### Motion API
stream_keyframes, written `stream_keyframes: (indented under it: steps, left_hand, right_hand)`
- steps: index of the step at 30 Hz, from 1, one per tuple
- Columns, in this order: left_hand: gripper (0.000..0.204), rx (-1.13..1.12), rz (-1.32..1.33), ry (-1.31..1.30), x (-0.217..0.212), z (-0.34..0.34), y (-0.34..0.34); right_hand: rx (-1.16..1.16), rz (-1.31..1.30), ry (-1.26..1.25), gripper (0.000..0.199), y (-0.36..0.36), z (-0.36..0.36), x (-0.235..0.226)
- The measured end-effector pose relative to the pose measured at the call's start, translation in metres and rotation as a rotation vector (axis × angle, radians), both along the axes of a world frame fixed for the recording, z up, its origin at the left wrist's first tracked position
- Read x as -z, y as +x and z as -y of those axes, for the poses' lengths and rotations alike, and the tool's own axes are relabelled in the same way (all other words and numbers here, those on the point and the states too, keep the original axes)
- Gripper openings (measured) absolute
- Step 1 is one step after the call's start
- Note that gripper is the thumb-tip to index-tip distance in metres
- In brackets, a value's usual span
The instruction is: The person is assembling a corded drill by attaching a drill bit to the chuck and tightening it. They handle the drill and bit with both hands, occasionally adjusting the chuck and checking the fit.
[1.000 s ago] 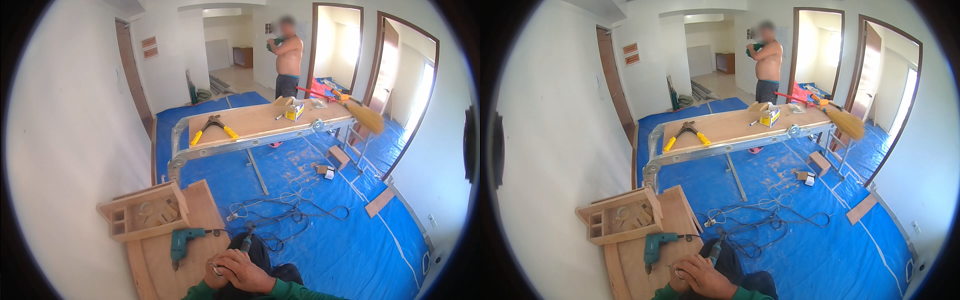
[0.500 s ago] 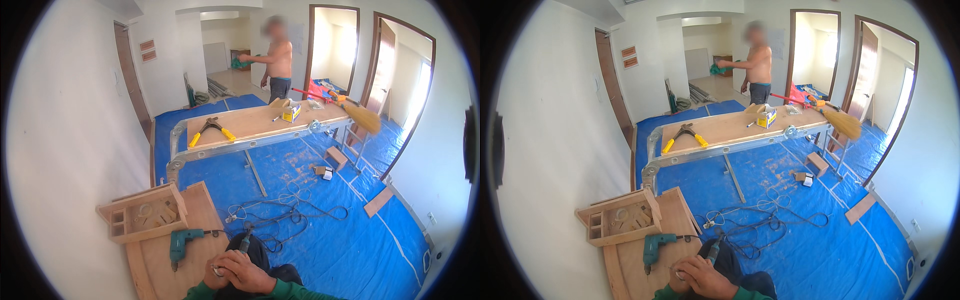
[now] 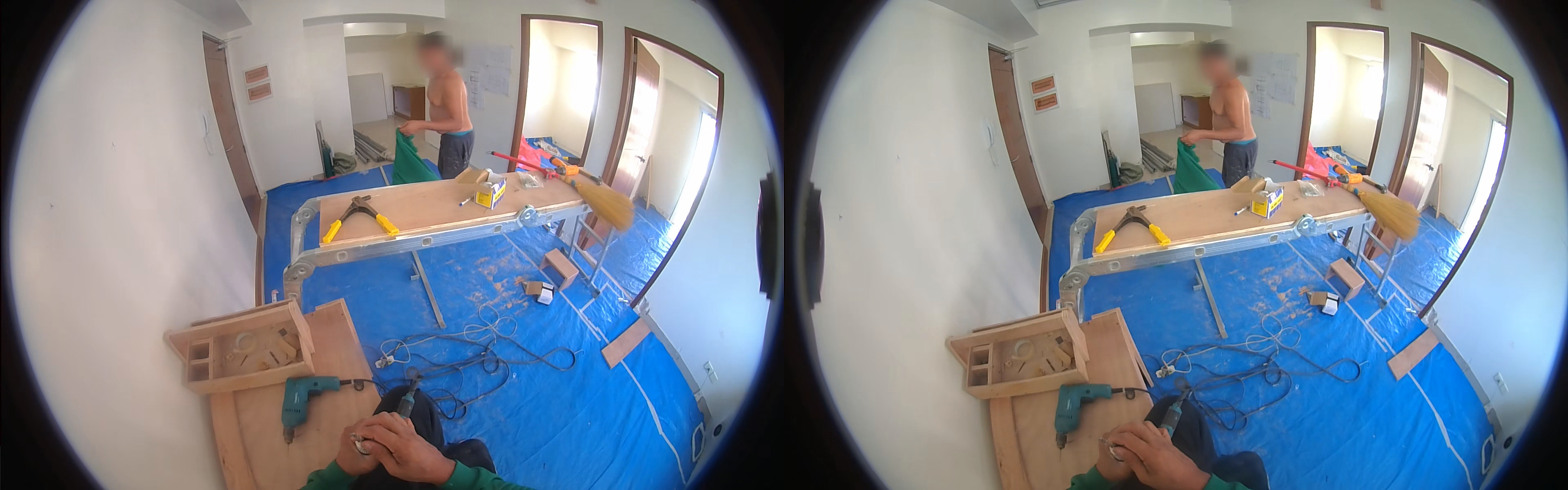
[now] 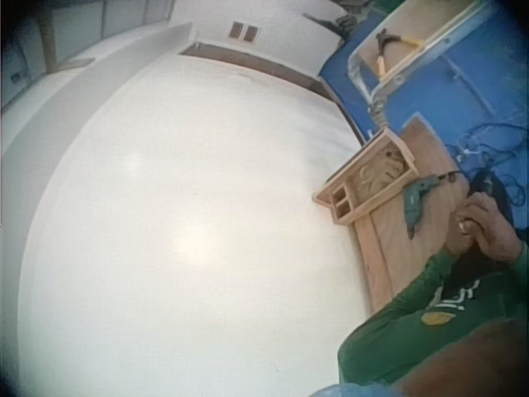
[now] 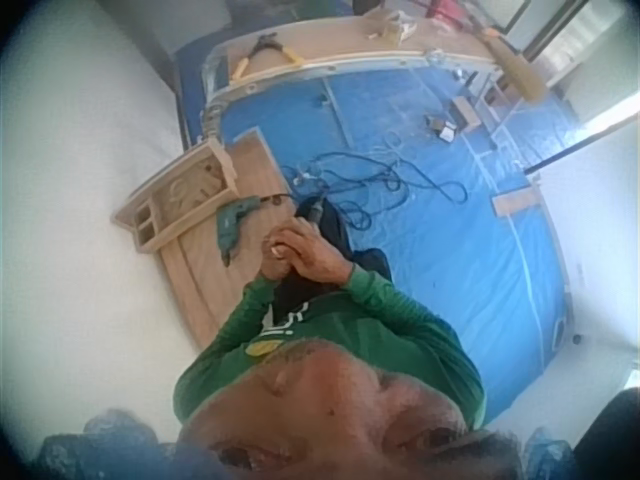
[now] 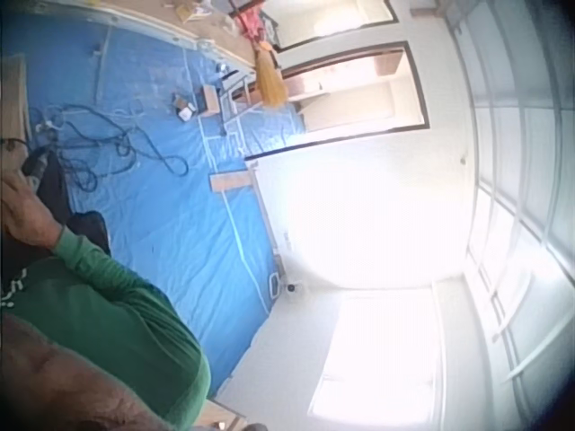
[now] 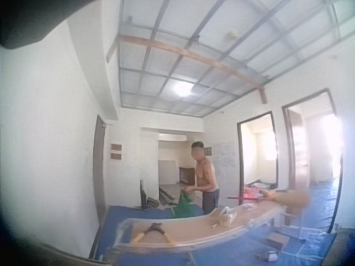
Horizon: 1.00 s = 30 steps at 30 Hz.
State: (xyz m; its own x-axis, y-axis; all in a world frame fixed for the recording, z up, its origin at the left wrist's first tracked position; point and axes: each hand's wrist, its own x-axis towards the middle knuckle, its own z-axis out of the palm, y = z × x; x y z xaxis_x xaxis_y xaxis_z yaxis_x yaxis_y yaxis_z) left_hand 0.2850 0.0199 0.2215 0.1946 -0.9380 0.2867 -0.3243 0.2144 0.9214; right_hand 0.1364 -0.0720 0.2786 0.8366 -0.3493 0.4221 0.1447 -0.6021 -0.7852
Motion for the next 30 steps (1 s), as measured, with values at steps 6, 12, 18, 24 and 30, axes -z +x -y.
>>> stream_keyframes:
  steps: [6, 12, 18, 24, 30]
  left_hand:
    - [0.028, 0.06, -0.027, 0.027, 0.001, 0.007, 0.001]
    - [0.037, 0.036, -0.071, -0.017, 0.039, -0.005, 0.001]
    - [0.046, -0.105, 0.083, -0.061, 0.036, -0.007, -0.005]
    - [0.045, -0.308, 0.095, -0.118, 0.026, -0.012, -0.038]
    - [0.043, -0.268, 0.314, -0.102, 0.03, -0.011, -0.047]
  right_hand:
    - [0.013, 0.004, 0.008, 0.026, -0.003, 0.001, 0.004]
    - [0.051, -0.102, -0.079, 0.035, -0.013, -0.001, -0.019]
    - [0.258, -0.075, -0.225, 0.045, -0.02, -0.009, -0.027]
    - [0.315, -0.259, -0.305, 0.059, -0.035, -0.012, -0.021]
    - [0.415, -0.184, -0.49, 0.05, -0.03, -0.013, -0.033]
